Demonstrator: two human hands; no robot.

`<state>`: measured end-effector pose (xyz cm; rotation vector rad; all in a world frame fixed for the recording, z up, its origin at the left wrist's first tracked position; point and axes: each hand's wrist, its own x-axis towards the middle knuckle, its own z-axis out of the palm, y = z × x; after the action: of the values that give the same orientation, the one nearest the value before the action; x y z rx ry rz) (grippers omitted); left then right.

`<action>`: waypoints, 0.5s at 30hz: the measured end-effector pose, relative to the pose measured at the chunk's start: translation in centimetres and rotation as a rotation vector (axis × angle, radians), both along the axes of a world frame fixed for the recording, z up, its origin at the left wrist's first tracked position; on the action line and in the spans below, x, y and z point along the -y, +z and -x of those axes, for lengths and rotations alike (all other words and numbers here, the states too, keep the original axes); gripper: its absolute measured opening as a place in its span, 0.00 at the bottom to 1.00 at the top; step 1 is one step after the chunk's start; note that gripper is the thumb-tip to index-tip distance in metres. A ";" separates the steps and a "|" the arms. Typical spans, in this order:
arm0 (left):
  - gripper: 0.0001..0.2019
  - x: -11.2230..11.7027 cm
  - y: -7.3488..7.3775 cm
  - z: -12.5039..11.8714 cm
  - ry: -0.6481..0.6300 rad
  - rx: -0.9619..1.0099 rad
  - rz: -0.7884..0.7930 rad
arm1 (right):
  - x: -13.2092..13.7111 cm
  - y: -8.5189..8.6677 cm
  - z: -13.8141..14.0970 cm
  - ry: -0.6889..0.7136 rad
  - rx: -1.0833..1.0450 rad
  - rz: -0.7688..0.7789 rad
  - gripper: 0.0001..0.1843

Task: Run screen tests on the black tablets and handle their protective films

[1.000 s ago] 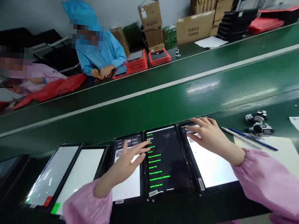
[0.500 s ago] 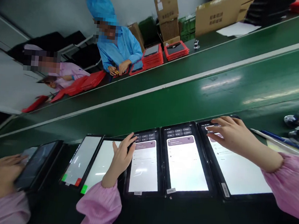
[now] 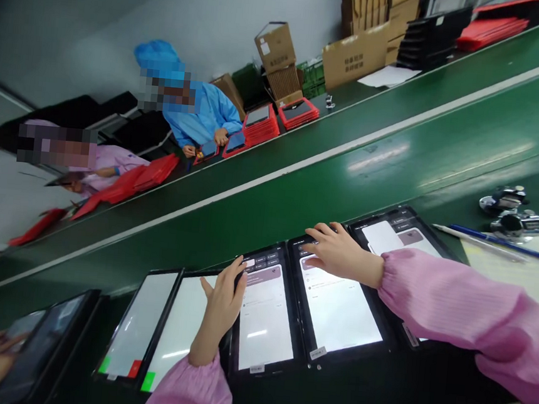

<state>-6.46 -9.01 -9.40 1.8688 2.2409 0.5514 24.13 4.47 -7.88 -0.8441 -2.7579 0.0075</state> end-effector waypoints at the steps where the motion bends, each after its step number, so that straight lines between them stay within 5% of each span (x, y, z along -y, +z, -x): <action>1: 0.22 0.0 0.0 0.1 -0.013 0.005 0.014 | -0.1 0.0 -0.2 -0.001 0.003 0.002 0.14; 11: 0.22 -0.3 0.4 -0.5 -0.006 0.008 0.029 | 0.4 -0.4 0.4 -0.027 -0.040 0.011 0.13; 15: 0.22 0.9 1.2 0.2 -0.005 0.077 0.097 | 0.6 0.3 -2.7 -0.063 -0.092 -0.018 0.21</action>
<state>-6.63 -9.89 -8.20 1.7750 2.1727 0.4956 26.81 3.89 -7.61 -0.9028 -2.6408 0.0091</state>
